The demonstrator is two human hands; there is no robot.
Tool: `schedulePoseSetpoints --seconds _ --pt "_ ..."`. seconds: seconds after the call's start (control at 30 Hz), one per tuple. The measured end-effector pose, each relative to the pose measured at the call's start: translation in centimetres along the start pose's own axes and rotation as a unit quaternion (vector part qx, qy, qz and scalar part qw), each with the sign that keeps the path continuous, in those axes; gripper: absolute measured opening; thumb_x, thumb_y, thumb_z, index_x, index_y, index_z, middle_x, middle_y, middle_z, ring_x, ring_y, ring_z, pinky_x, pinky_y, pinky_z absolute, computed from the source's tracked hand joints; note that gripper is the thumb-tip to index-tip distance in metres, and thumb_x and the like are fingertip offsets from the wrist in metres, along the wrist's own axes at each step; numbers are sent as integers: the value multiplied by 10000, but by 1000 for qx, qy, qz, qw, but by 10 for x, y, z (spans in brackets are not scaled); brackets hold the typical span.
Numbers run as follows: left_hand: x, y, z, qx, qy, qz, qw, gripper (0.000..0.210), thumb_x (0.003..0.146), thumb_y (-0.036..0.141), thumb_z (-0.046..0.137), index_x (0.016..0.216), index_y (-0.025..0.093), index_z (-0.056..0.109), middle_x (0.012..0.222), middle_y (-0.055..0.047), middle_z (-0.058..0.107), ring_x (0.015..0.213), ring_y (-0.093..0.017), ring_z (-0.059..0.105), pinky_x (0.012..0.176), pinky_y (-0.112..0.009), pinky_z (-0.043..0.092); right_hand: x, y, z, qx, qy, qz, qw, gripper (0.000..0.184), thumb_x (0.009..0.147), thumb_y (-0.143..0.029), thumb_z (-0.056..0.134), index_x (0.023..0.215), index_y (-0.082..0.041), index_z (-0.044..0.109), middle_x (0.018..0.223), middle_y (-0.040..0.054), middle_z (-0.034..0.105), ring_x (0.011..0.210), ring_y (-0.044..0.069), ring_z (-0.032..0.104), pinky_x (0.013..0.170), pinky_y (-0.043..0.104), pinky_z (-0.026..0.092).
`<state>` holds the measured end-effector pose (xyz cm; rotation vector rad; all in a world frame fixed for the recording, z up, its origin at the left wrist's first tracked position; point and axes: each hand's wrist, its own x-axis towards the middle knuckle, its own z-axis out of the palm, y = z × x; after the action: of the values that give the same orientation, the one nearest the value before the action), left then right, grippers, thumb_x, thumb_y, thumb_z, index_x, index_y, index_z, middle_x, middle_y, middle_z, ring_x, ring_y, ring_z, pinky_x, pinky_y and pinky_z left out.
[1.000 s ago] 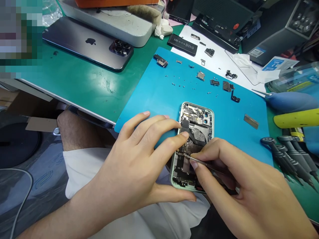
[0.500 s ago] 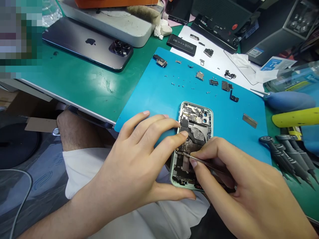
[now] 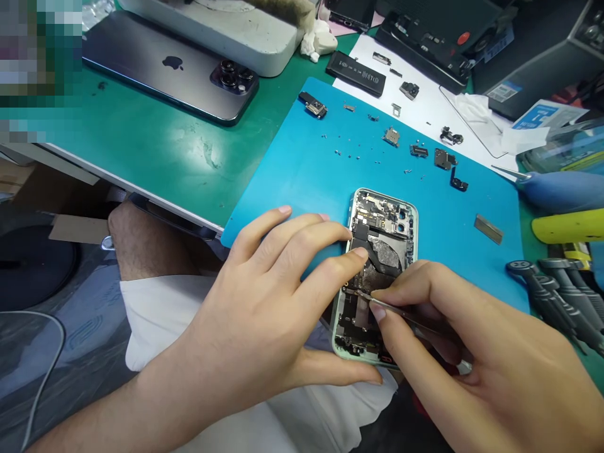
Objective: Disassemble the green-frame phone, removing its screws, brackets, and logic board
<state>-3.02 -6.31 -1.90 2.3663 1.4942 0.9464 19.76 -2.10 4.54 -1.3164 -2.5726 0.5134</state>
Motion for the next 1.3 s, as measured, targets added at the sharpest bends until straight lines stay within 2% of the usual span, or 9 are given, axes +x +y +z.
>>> schedulePoseSetpoints --seconds 0.23,0.4,0.63,0.87,1.07,1.2,1.3 --pt "0 0 1 1 0 -3 1000 758 1037 763 784 1506 177 682 1575 -139 710 1595 -267 556 1469 -443 219 -5 2 0 8 7 13 1000 81 1068 -252 620 1032 -318 590 710 -103 676 482 105 602 517 231 465" --pt "0 0 1 6 0 -2 1000 696 1081 727 748 1510 184 673 1580 -133 713 1596 -271 561 1458 -458 244 -4 2 2 14 16 17 1000 64 1069 -280 626 1045 -339 620 701 -104 685 472 123 604 512 244 483" --pt "1 2 0 15 -5 -2 1000 686 1098 740 701 1508 191 670 1583 -116 717 1595 -282 576 1460 -466 254 -2 4 0 15 15 24 999 53 1080 -336 614 1039 -366 632 696 -103 695 432 138 555 421 271 403" --pt "2 2 -2 9 -24 -11 1000 725 1045 729 785 1519 193 669 1616 -110 713 1599 -344 590 1464 -511 285 -4 -1 -4 7 7 30 1000 87 1065 -277 619 994 -322 640 728 -72 718 458 127 589 443 258 418" --pt "1 2 -3 12 -27 -11 999 714 1073 747 736 1539 212 652 1633 -111 701 1624 -313 558 1474 -489 238 -1 -2 -2 21 3 45 999 127 1072 -286 610 963 -313 671 683 -76 692 418 112 533 420 269 368" --pt "0 2 -2 8 -31 -10 999 739 1075 747 741 1562 200 641 1639 -126 685 1646 -294 526 1479 -468 196 -3 -4 0 70 -6 94 993 127 1080 -302 631 969 -302 692 742 -50 736 526 131 629 479 258 441" --pt "0 0 -4 2 -30 -4 1000 797 1053 776 750 1576 184 637 1640 -134 686 1649 -286 521 1481 -459 191 -9 -8 4 137 41 157 977 87 1080 -317 685 1005 -305 727 869 -15 785 693 160 723 537 229 519"
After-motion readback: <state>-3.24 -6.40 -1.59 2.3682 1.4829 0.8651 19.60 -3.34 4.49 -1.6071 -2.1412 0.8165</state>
